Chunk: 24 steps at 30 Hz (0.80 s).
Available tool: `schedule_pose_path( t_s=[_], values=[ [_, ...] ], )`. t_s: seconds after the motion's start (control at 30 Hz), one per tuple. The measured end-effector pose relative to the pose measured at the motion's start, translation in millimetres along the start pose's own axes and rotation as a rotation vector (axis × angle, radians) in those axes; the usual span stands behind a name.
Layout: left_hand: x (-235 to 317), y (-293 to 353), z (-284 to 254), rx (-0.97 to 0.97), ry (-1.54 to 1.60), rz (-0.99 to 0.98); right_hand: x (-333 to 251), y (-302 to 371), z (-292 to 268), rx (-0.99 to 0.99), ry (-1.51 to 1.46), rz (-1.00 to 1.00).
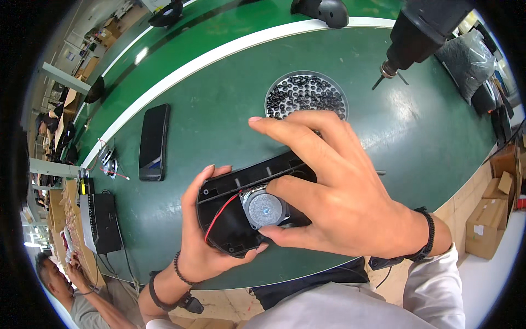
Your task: Assembling small speakers into black plastic housings using a powered screwdriver on an assembly line.
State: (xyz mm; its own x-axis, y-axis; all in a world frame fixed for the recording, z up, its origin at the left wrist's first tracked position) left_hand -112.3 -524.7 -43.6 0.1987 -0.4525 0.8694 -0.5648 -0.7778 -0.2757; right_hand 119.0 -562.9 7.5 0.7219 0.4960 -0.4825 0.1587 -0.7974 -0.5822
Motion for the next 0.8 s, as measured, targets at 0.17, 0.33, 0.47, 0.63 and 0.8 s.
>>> schedule_pose_path(
  t_s=[0.17,0.33,0.47,0.63,0.8],
  values=[
    [1,0,0,0.005,-0.024,0.002,1,0,1,0.01,-0.002,-0.004],
    [2,0,0,0.007,-0.021,-0.006,2,1,2,0.031,-0.001,-0.016],
    [1,0,0,0.005,-0.022,-0.005,1,1,1,0.024,0.008,-0.012],
    [-3,4,0,-0.001,0.048,-0.082,0,-7,-12,0.061,-0.071,0.012],
    [-1,4,-3,-0.001,-0.007,-0.037,2,-2,-33,0.258,-0.157,0.07]
  ],
)
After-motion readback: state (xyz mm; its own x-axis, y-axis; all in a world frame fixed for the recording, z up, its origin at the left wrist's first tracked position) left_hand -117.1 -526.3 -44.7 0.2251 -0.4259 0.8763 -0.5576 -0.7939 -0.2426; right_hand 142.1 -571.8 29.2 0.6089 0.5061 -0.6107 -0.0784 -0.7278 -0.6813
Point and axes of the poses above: each hand's wrist, its own y-axis away from the middle knuckle, its own z-axis out of the palm, x = y × z, the point moved 2 cm from there along -y, towards the middle knuckle, and after that the axes turned 11 degrees about x, right-handed, at the moved point
